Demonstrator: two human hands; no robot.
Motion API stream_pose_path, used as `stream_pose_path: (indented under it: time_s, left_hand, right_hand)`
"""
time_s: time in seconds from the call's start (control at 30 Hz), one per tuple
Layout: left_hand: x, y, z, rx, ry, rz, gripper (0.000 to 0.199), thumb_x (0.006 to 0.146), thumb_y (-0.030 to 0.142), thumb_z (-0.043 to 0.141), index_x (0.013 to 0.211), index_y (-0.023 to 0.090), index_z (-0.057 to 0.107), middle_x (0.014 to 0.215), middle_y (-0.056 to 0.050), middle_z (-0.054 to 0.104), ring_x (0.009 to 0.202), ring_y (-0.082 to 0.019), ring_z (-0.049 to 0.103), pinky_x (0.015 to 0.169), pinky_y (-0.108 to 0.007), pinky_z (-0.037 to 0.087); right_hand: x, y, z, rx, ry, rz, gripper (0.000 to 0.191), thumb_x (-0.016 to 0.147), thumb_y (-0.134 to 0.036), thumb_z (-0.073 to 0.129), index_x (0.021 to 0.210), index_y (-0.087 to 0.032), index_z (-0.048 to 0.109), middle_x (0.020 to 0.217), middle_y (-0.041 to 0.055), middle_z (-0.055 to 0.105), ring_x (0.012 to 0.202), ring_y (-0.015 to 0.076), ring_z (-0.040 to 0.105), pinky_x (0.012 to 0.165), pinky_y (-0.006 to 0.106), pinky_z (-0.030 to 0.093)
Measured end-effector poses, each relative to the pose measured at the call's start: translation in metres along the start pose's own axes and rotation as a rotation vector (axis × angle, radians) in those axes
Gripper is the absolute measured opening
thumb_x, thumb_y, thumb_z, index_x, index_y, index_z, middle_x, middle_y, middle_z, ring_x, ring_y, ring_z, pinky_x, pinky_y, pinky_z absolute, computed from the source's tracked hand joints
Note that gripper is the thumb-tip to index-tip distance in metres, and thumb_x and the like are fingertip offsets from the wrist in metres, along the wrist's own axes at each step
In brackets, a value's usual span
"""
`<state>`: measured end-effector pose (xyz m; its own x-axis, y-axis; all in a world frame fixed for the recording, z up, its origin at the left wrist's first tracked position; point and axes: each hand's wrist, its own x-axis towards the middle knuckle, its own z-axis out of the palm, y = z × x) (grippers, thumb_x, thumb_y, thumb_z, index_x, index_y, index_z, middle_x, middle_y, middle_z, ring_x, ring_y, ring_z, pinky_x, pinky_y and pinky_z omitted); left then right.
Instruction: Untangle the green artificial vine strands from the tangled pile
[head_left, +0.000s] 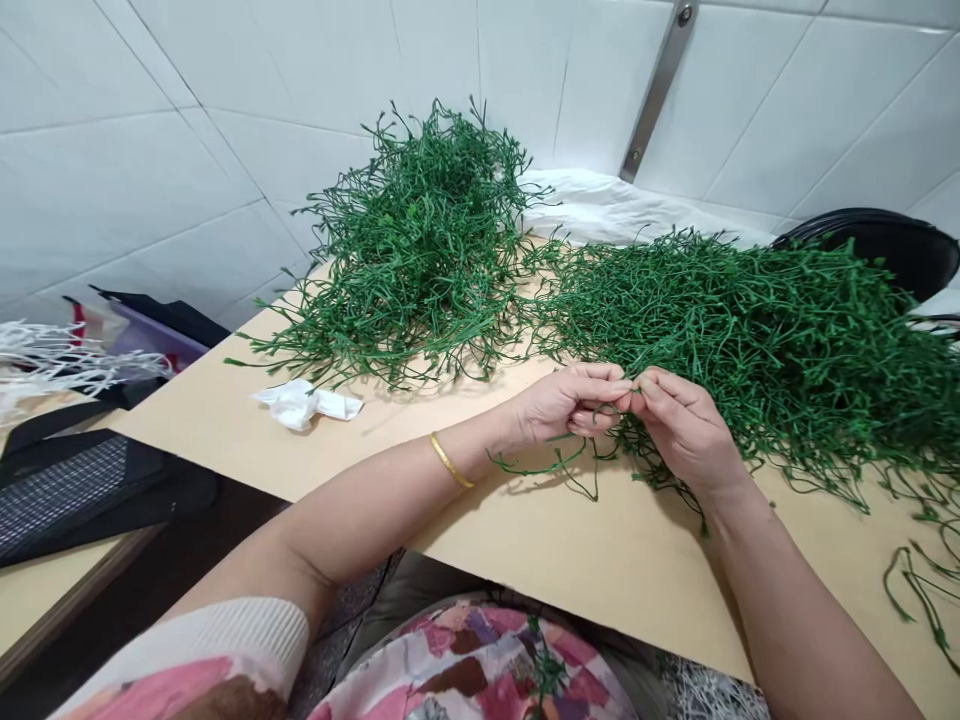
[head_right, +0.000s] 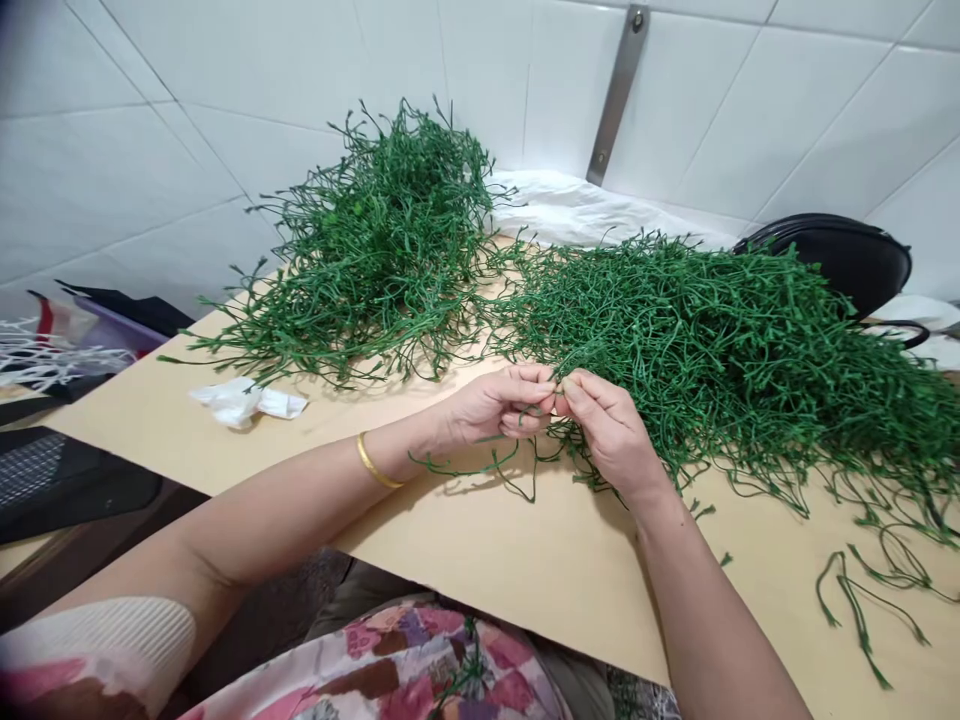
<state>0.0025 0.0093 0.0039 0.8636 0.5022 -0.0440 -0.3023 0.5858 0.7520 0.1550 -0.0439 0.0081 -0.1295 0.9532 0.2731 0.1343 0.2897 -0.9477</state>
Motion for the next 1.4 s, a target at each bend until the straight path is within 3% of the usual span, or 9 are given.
stream_pose_path:
  time_s: [0.13, 0.3, 0.47, 0.57, 0.67, 0.8, 0.97, 1.17, 1.4]
  left_hand:
    - [-0.002, -0.002, 0.006, -0.082, -0.018, -0.019, 0.017, 0.066, 0.014, 0.061, 0.064, 0.012, 0.044, 0.061, 0.001, 0.051, 0.036, 0.001, 0.027, 0.035, -0.012, 0.013]
    - [-0.006, -0.002, 0.015, -0.1, -0.062, -0.038, 0.014, 0.067, 0.016, 0.06, 0.062, 0.012, 0.047, 0.052, 0.004, 0.043, 0.034, 0.0, 0.025, 0.034, -0.013, 0.014]
    - [-0.008, 0.003, 0.02, -0.117, -0.068, -0.03, 0.014, 0.068, 0.018, 0.059, 0.061, 0.012, 0.048, 0.049, 0.005, 0.036, 0.034, 0.0, 0.023, 0.035, -0.013, 0.015]
    - [-0.004, 0.005, 0.014, -0.124, 0.022, 0.036, 0.016, 0.07, 0.02, 0.059, 0.062, 0.012, 0.049, 0.048, 0.007, 0.031, 0.035, 0.0, 0.022, 0.034, -0.013, 0.016]
    - [0.003, 0.004, 0.003, -0.061, 0.141, 0.091, 0.013, 0.073, 0.022, 0.059, 0.068, 0.012, 0.052, 0.048, 0.008, 0.026, 0.036, -0.001, 0.023, 0.035, -0.012, 0.016]
    - [0.005, 0.005, -0.007, 0.11, 0.251, 0.129, 0.016, 0.074, 0.027, 0.06, 0.077, 0.012, 0.055, 0.053, 0.004, 0.041, 0.037, -0.001, 0.032, 0.035, -0.013, 0.015]
    - [0.002, 0.005, -0.009, 0.281, 0.312, 0.11, 0.027, 0.074, 0.033, 0.06, 0.09, 0.012, 0.059, 0.055, 0.0, 0.055, 0.037, -0.003, 0.041, 0.035, -0.015, 0.022]
    - [0.002, 0.002, -0.008, 0.332, 0.267, 0.07, 0.034, 0.075, 0.034, 0.059, 0.099, 0.011, 0.061, 0.048, 0.001, 0.056, 0.033, -0.003, 0.039, 0.036, -0.016, 0.022]
    - [-0.001, 0.004, -0.013, 0.196, 0.125, 0.02, 0.016, 0.079, 0.03, 0.051, 0.079, 0.014, 0.055, 0.042, 0.003, 0.049, 0.029, -0.004, 0.031, 0.034, -0.016, 0.018]
  right_hand:
    - [-0.002, -0.002, 0.003, 0.283, -0.006, 0.053, 0.021, 0.079, -0.034, 0.055, 0.064, -0.019, 0.058, 0.059, -0.0012, 0.044, 0.053, 0.0087, 0.041, 0.052, 0.022, 0.036]
    - [-0.004, -0.004, 0.005, 0.384, 0.021, 0.052, 0.02, 0.076, -0.034, 0.057, 0.062, -0.019, 0.057, 0.054, -0.0014, 0.039, 0.053, 0.0104, 0.043, 0.049, 0.024, 0.034]
    - [-0.003, -0.015, 0.005, 0.523, 0.014, -0.005, 0.031, 0.074, -0.036, 0.056, 0.052, -0.019, 0.041, 0.048, -0.0046, 0.024, 0.047, 0.0096, 0.033, 0.048, 0.026, 0.031]
    - [-0.003, -0.022, 0.004, 0.575, 0.015, -0.078, 0.034, 0.078, -0.037, 0.05, 0.053, -0.019, 0.035, 0.048, -0.0065, 0.014, 0.045, 0.009, 0.026, 0.049, 0.026, 0.029]
    - [-0.003, -0.017, -0.001, 0.395, 0.093, -0.044, 0.024, 0.082, -0.036, 0.047, 0.065, -0.02, 0.05, 0.048, -0.0068, 0.018, 0.046, 0.009, 0.027, 0.052, 0.027, 0.029]
    - [-0.001, -0.001, -0.01, -0.137, 0.317, -0.009, 0.016, 0.08, -0.033, 0.054, 0.081, -0.019, 0.061, 0.052, -0.0042, 0.04, 0.048, 0.0087, 0.034, 0.049, 0.025, 0.028]
    - [-0.001, 0.007, -0.006, -0.774, 0.347, -0.219, 0.015, 0.081, -0.026, 0.051, 0.081, -0.018, 0.063, 0.085, 0.005, 0.059, 0.071, 0.0136, 0.053, 0.065, 0.028, 0.041]
    - [-0.001, 0.005, 0.003, -0.693, 0.311, -0.273, 0.018, 0.084, -0.024, 0.045, 0.074, -0.018, 0.058, 0.074, 0.004, 0.058, 0.069, 0.0135, 0.053, 0.065, 0.027, 0.042]
    - [-0.001, 0.005, 0.002, -0.356, 0.374, 0.015, 0.029, 0.079, -0.038, 0.053, 0.101, -0.018, 0.054, 0.096, 0.0064, 0.059, 0.061, 0.0105, 0.05, 0.056, 0.026, 0.043]
